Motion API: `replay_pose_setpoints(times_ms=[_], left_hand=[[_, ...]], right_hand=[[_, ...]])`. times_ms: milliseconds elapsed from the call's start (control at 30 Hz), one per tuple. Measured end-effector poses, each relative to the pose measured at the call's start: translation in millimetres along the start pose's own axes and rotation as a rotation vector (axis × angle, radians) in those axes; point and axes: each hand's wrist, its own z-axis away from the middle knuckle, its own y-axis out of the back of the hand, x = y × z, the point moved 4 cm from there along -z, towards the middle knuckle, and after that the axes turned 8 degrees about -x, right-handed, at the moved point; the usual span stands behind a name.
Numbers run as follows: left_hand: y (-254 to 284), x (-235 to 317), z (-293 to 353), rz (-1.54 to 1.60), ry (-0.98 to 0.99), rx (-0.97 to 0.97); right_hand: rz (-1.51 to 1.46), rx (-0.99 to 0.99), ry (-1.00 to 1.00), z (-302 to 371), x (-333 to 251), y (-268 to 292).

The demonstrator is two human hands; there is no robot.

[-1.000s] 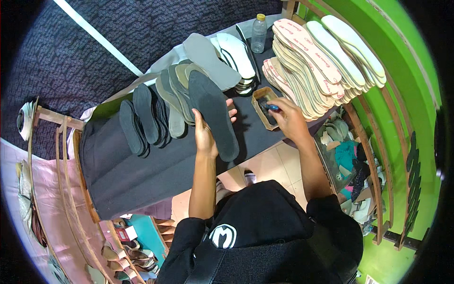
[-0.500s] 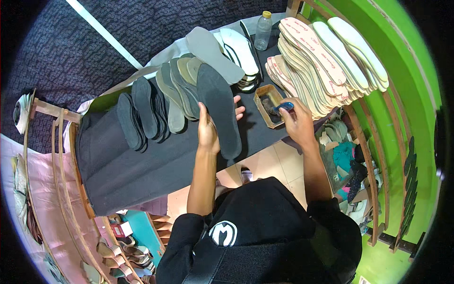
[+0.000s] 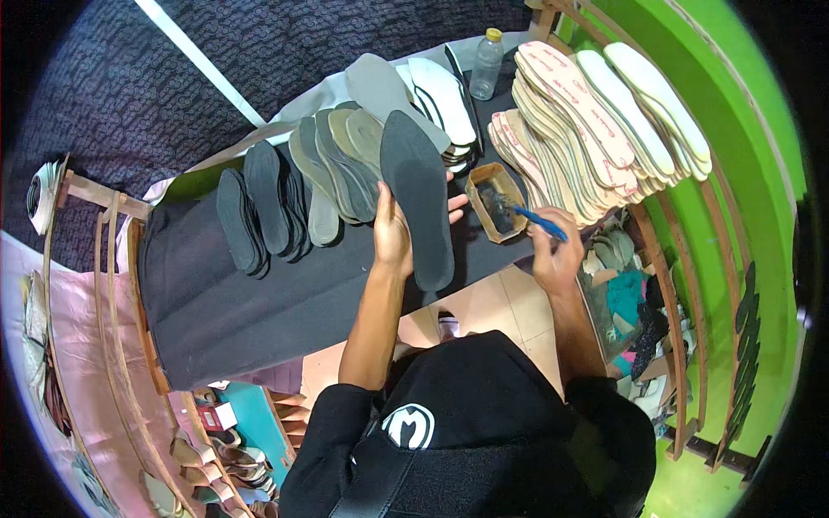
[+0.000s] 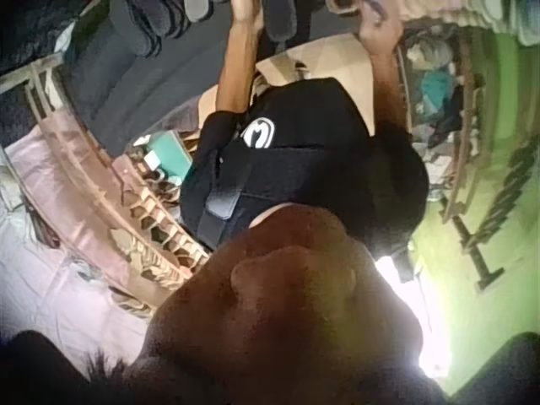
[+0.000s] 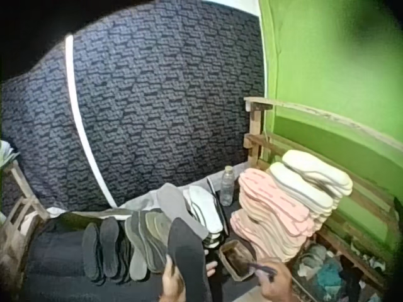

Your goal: Apply adhesive to shoe insoles using a brush.

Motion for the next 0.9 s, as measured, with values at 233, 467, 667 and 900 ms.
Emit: replay_pose_setpoints(times_ms=[233, 467, 667, 900], left_hand=[[-3, -4, -1, 0.145, -0.005, -0.049], [-1, 4, -2, 0.257, -0.032, -0.145], [-2, 6, -1, 0.246, -0.043, -0.141], [-4, 4, 2, 0.172, -0.043, -0.148]], right_hand=[[-0.112, 0.035, -0.104, 3, 0, -1], [-0.245, 0.115, -0.264, 0, 5, 3], [-0.165, 0.031, -0.217, -4, -2, 4], [-0.504, 0.132, 0.096, -52, -44, 12]])
